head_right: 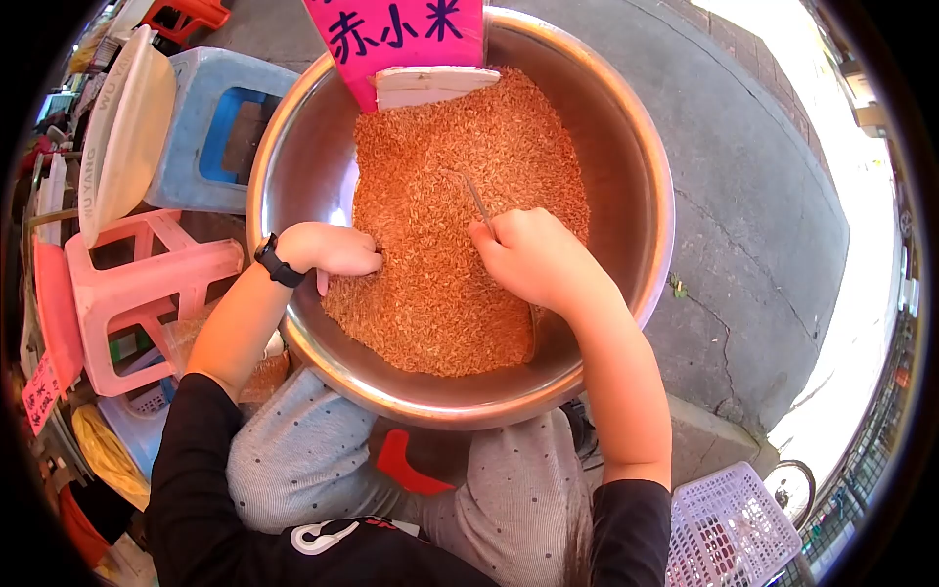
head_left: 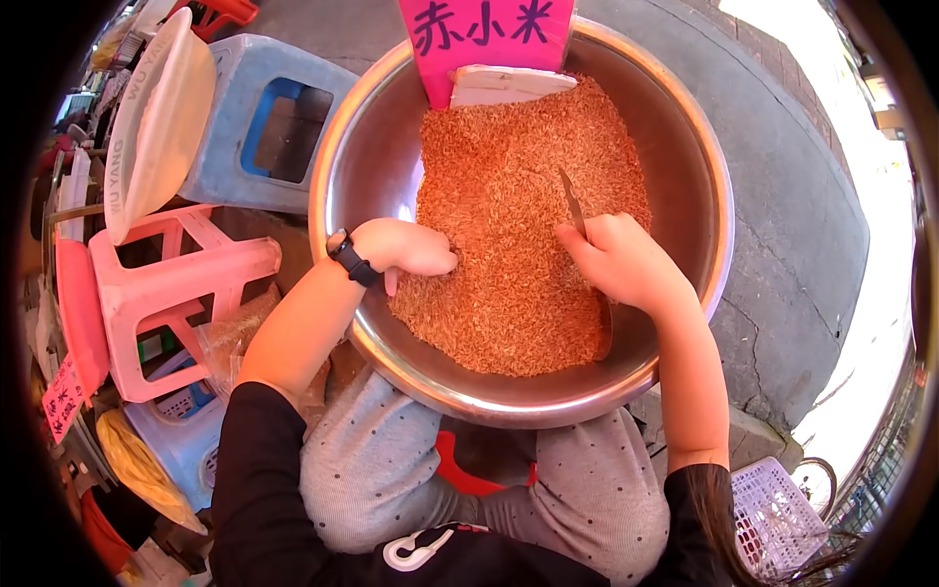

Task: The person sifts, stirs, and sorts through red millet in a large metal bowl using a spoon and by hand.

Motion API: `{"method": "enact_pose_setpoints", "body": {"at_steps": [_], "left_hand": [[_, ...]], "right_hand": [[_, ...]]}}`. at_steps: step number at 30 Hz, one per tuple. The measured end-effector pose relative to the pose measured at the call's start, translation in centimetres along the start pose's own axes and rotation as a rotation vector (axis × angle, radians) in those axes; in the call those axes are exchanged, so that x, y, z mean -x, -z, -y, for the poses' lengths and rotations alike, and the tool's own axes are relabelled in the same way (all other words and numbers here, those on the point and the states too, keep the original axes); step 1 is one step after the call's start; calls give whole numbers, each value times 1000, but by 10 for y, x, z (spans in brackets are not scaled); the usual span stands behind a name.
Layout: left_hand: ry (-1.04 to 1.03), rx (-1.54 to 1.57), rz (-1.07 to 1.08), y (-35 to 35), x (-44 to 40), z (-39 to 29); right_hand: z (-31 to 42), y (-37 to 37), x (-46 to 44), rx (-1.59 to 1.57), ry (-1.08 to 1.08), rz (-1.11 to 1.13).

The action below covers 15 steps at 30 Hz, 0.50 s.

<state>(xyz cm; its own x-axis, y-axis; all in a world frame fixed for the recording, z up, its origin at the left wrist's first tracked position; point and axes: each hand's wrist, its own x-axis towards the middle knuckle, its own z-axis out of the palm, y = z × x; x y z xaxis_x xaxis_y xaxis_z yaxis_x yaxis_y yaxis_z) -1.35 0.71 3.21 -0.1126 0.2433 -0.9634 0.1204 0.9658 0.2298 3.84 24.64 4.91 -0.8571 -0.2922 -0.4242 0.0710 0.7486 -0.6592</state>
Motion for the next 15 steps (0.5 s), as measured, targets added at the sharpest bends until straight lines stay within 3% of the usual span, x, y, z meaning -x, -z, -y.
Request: {"method": "enact_pose_setpoints", "body": {"at_steps": [4,5,8,11,12,15], "left_hand": [[-164,167,118,-5,-3,2],[-174,272,55,-6,6,-6],[-264,622,-125,-7,24,-20],[-617,1127,-218,-3,9,-2],[-780,1165,-364,2,13,0],[-744,1094,-799,6,13,7]], "right_hand": [[20,19,6,-168,-209,219],[24,24,8,-213,-290,297],[12,13,10,-541,-320,152],[3,15,6,-727,-223,-391],[3,18,7,-774,-165,-570],[-15,24,5,-521,23,-966]]}}
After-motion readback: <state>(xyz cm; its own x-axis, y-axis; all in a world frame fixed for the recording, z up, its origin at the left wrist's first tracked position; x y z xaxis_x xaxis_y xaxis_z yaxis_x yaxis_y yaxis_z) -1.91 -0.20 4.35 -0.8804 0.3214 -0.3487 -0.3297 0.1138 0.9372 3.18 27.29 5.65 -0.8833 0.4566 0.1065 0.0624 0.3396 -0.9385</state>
